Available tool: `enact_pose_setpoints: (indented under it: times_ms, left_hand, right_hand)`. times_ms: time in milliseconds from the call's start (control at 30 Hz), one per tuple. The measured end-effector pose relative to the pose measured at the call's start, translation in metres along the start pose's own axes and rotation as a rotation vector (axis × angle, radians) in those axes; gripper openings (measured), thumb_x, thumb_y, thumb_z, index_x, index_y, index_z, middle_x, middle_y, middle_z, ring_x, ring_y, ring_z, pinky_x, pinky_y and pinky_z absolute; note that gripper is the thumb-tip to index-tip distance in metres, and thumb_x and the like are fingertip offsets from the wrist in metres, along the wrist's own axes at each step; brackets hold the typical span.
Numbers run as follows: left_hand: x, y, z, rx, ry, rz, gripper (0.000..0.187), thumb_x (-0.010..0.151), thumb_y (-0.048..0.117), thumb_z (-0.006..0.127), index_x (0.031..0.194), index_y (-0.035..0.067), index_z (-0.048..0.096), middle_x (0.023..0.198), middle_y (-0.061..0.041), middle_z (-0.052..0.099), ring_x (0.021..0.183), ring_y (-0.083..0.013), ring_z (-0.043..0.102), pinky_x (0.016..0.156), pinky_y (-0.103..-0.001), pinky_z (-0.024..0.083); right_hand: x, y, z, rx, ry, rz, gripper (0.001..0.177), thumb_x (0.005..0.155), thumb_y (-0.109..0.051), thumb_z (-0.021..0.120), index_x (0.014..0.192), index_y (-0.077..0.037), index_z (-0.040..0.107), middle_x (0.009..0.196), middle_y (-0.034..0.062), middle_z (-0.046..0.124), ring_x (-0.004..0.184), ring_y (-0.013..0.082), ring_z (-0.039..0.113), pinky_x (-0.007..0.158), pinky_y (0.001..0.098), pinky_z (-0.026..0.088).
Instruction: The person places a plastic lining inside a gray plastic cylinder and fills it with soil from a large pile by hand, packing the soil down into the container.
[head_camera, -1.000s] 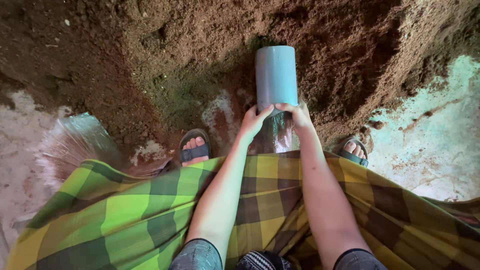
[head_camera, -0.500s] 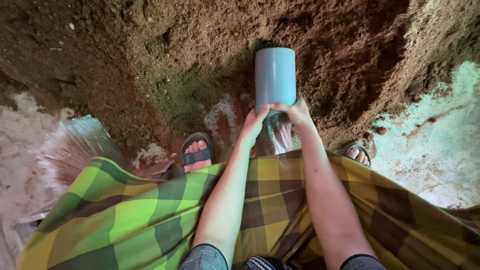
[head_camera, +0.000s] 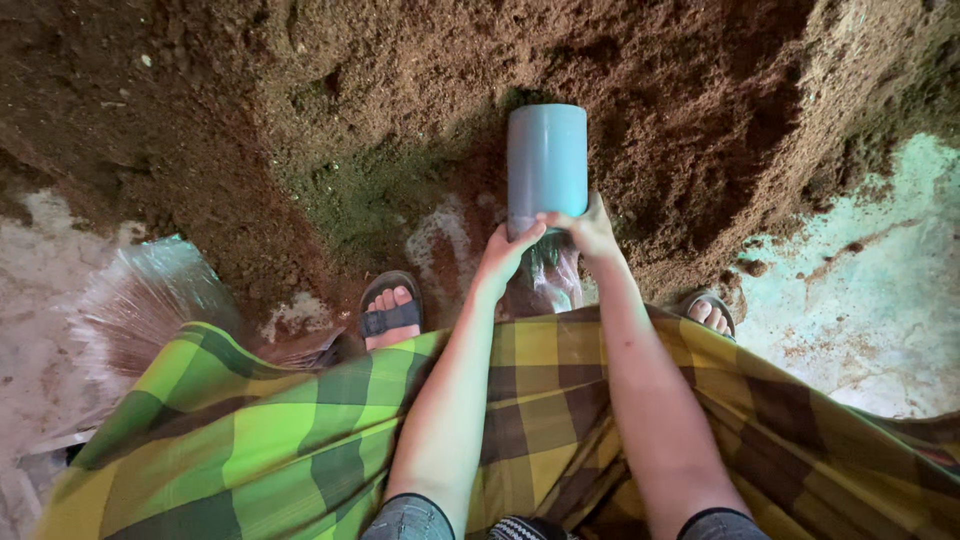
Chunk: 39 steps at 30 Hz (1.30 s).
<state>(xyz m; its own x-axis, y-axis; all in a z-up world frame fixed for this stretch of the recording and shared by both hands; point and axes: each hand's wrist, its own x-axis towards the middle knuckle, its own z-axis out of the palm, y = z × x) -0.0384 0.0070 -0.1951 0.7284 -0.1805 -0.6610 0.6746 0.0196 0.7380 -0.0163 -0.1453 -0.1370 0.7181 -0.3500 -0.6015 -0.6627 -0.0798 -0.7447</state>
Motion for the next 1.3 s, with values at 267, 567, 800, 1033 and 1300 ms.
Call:
enact_pose_setpoints:
  times_ms: [267, 567, 800, 1033, 1300]
  left_hand:
    - [0.001, 0.007, -0.007, -0.035, -0.009, 0.095, 0.088, 0.067, 0.046, 0.107, 0.133, 0.006, 0.065, 0.12, -0.013, 0.071, 0.119, -0.0223, 0.065, 0.108, -0.04, 0.048]
    - [-0.036, 0.078, 0.002, -0.109, -0.254, 0.426, 0.11, 0.056, 0.004, 0.109, 0.148, 0.006, 0.049, 0.143, -0.018, 0.06, 0.143, -0.0295, 0.047, 0.127, -0.048, 0.031]
    - [-0.085, 0.138, 0.015, 0.08, -0.362, 0.585, 0.127, 0.047, 0.006, 0.111, 0.154, 0.012, 0.042, 0.152, -0.022, 0.055, 0.154, -0.0408, 0.04, 0.132, -0.054, 0.023]
    - [-0.119, 0.153, 0.022, 0.178, -0.344, 0.625, 0.128, 0.049, -0.001, 0.107, 0.156, 0.011, 0.038, 0.152, -0.025, 0.054, 0.154, -0.0454, 0.039, 0.13, -0.059, 0.025]
    - [-0.139, 0.143, 0.033, 0.123, -0.257, 0.65, 0.128, 0.04, -0.001, 0.108, 0.15, 0.01, 0.043, 0.146, -0.029, 0.057, 0.149, -0.0508, 0.044, 0.127, -0.062, 0.03]
  right_hand:
    - [-0.037, -0.027, -0.007, 0.159, -0.032, -0.114, 0.097, 0.055, -0.037, 0.109, 0.128, -0.006, 0.053, 0.099, 0.0152, 0.055, 0.091, 0.0278, 0.064, 0.064, 0.0398, 0.048]
    - [-0.075, -0.056, -0.051, 0.204, -0.028, -0.519, 0.114, 0.05, -0.032, 0.11, 0.142, -0.009, 0.046, 0.124, 0.0209, 0.057, 0.127, 0.0377, 0.053, 0.102, 0.0537, 0.038]
    - [-0.105, -0.072, -0.082, 0.292, 0.013, -0.812, 0.135, 0.035, -0.025, 0.114, 0.149, -0.017, 0.043, 0.135, 0.014, 0.054, 0.134, 0.0278, 0.044, 0.117, 0.0531, 0.029]
    - [-0.117, -0.056, -0.091, 0.293, -0.063, -0.872, 0.134, 0.038, -0.007, 0.109, 0.153, -0.015, 0.04, 0.145, 0.0146, 0.052, 0.141, 0.0323, 0.045, 0.122, 0.0602, 0.027]
    - [-0.127, -0.046, -0.095, 0.421, -0.07, -0.855, 0.12, 0.033, -0.009, 0.11, 0.139, -0.01, 0.054, 0.129, 0.0113, 0.061, 0.129, 0.0262, 0.053, 0.115, 0.056, 0.037]
